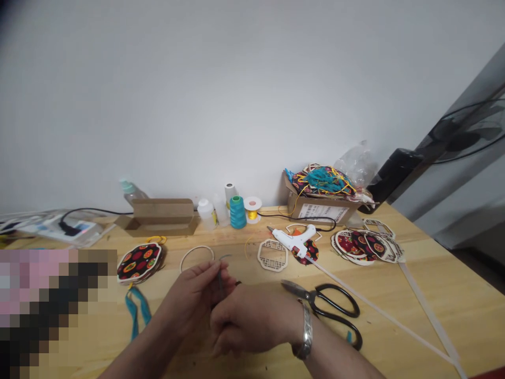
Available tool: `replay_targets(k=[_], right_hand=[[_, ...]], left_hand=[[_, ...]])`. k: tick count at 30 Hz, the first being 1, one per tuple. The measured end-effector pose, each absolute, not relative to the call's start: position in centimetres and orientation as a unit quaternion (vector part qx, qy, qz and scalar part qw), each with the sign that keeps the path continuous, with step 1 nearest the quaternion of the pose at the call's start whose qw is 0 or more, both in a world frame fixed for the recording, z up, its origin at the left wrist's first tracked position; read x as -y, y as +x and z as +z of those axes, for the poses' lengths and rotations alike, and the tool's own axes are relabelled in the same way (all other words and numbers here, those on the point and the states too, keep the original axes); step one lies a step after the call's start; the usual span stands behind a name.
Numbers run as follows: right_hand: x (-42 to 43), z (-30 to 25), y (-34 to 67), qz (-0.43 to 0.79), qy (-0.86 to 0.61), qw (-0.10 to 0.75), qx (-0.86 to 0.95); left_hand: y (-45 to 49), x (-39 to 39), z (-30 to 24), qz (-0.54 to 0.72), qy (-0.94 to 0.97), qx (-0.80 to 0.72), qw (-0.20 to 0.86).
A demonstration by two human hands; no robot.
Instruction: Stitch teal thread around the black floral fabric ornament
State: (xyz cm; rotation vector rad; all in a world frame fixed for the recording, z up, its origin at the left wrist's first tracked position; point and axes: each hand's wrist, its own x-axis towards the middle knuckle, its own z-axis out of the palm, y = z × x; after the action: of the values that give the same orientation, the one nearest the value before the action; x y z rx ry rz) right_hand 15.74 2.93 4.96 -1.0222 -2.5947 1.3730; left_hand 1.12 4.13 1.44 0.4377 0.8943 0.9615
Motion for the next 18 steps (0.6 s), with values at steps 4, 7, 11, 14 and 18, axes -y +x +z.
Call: replay_targets(k=[4, 7, 11, 14, 18], right_hand=[[-2.9, 4.7, 15.4, 0.44, -0.293, -0.008, 0.849], [-2.9, 4.1, 15.4, 0.471, -0.279, -0.015, 0.837], [-3.3, 3.6, 16.0, 0.549, -0.265, 0.053, 0.791], [-4.1, 3.4, 16.6, 0.589, -0.369, 0.153, 0.702], [-5.4, 2.9, 16.2, 0.558, -0.52, 0.329, 0.557]], left_hand=[[1.1, -4.0, 1.4, 0.453, 0.206, -0.413, 0.763], [1.1, -4.0, 1.2, 0.46, 0.211, -0.403, 0.762], [1.2, -4.3, 1.0, 0.469, 0.205, -0.404, 0.758], [1.2, -4.4, 1.0, 0.479, 0.222, -0.421, 0.738], [1.3, -4.2, 1.1, 0.48, 0.261, -0.463, 0.698]])
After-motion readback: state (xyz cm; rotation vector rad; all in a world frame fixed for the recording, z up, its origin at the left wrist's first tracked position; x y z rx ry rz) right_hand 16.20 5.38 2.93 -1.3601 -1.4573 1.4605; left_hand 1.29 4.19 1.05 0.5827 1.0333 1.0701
